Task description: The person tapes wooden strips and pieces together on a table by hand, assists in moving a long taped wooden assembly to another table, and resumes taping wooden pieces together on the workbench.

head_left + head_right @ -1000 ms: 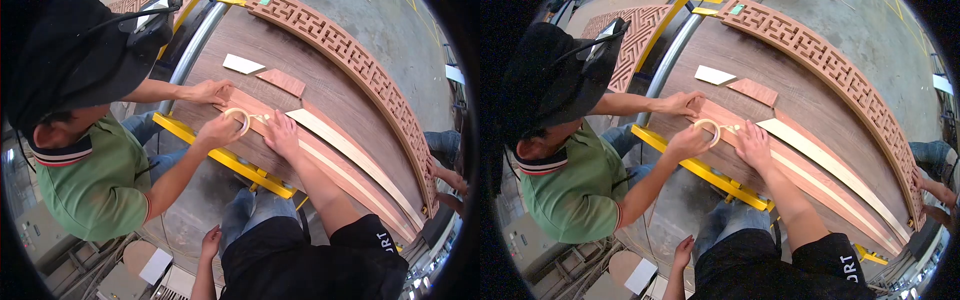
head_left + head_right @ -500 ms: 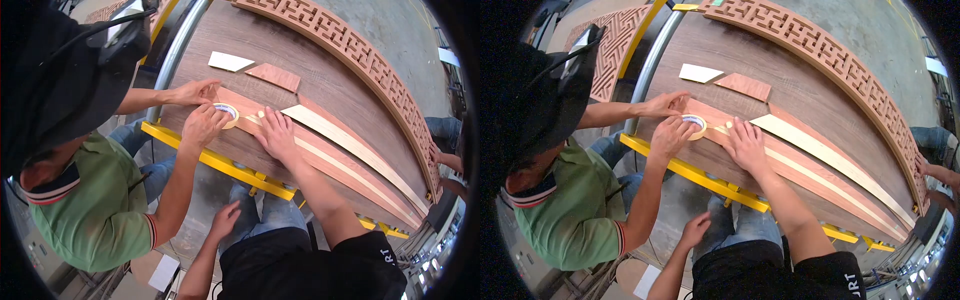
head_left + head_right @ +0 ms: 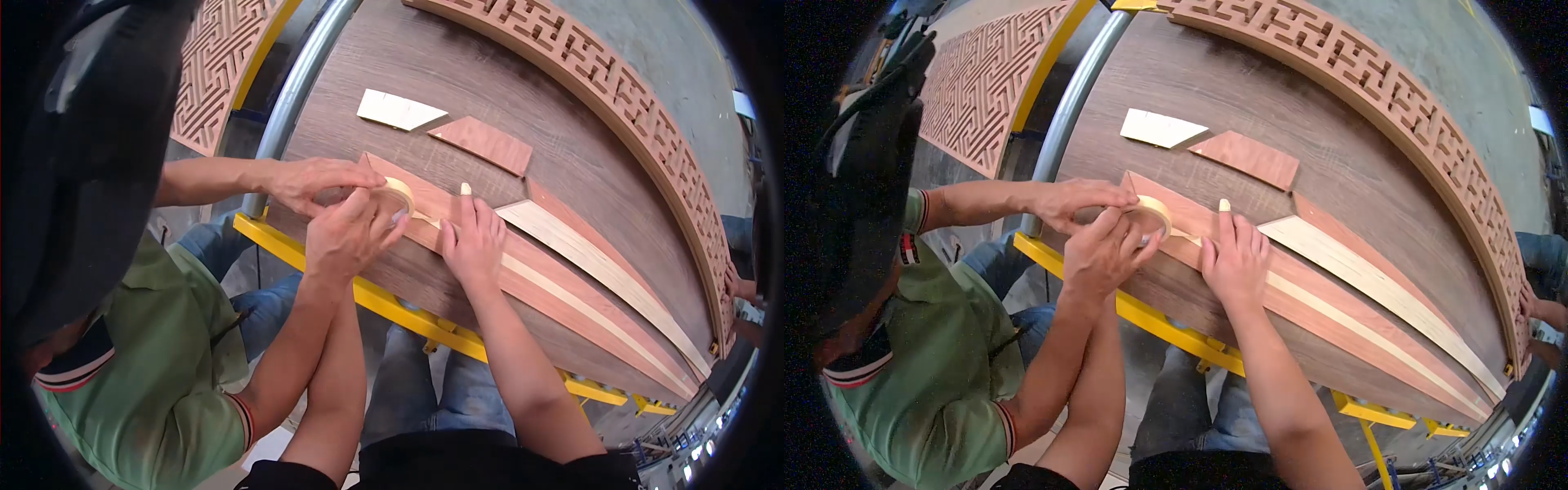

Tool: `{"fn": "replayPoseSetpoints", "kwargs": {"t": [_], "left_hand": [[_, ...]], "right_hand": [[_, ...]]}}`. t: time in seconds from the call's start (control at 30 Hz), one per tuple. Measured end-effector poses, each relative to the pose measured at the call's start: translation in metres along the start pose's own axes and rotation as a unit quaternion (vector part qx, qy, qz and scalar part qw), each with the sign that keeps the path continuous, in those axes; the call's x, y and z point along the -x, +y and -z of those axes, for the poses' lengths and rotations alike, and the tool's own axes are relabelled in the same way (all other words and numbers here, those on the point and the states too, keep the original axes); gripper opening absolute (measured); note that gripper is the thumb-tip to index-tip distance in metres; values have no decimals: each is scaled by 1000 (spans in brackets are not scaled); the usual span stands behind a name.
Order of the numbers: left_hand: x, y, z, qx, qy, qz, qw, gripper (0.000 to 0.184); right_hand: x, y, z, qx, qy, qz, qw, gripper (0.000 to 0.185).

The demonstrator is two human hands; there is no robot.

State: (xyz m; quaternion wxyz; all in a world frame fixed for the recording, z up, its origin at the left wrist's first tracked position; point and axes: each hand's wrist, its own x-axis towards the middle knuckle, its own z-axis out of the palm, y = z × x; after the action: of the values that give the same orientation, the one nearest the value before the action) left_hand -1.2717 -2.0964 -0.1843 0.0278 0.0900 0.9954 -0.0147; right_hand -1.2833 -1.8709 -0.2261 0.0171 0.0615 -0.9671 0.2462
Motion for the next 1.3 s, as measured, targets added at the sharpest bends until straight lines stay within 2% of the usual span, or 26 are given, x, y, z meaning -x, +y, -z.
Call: {"fn": "replayPoseSetpoints", "kwargs": {"t": [0.07,0.37,0.47,0.53,0.6,0.67,0.73,0.77,0.83,0.87,0.93,1.0,1.23,1.3], "left_hand": [[-5,4,7,-30,-37,-54,997,33],[-8,22,33,-83,-79,-137,984,42],[-16,27,48,-134,-94,-204,965,45],[-25,39,57,-213,-80,-282,932,47],[-35,59,55,-330,-30,-353,875,50],[-45,79,45,-483,-9,-380,789,52],[-52,89,46,-560,-49,-383,733,69],[-48,92,51,-529,-67,-326,781,68],[-52,88,62,-493,-84,-266,824,67],[-61,77,64,-317,-143,-326,879,60],[-64,69,59,-131,-194,-372,898,54],[-59,66,43,-87,-180,-350,915,49],[-55,91,20,-17,-79,-226,971,44],[-54,94,5,74,-20,-160,984,39]], "right_hand": [[0,-1,1,-3,-6,-4,1000,63],[-2,0,0,-4,-28,-32,999,64],[-2,-1,-1,-6,-29,-28,999,64],[-3,0,-1,-6,-28,-29,999,64],[-2,2,-2,-3,-44,-27,999,62],[3,8,-7,10,-42,-16,999,62],[4,11,-9,23,-38,-3,999,62],[5,11,-9,19,-47,0,999,63],[5,10,-4,16,-56,5,998,65],[4,9,2,-28,-56,33,998,67],[0,6,10,-72,-54,64,994,69],[-2,6,15,-25,-84,123,989,74],[2,14,-1,5,-49,126,991,73],[1,15,-1,22,-53,141,988,70]]}}
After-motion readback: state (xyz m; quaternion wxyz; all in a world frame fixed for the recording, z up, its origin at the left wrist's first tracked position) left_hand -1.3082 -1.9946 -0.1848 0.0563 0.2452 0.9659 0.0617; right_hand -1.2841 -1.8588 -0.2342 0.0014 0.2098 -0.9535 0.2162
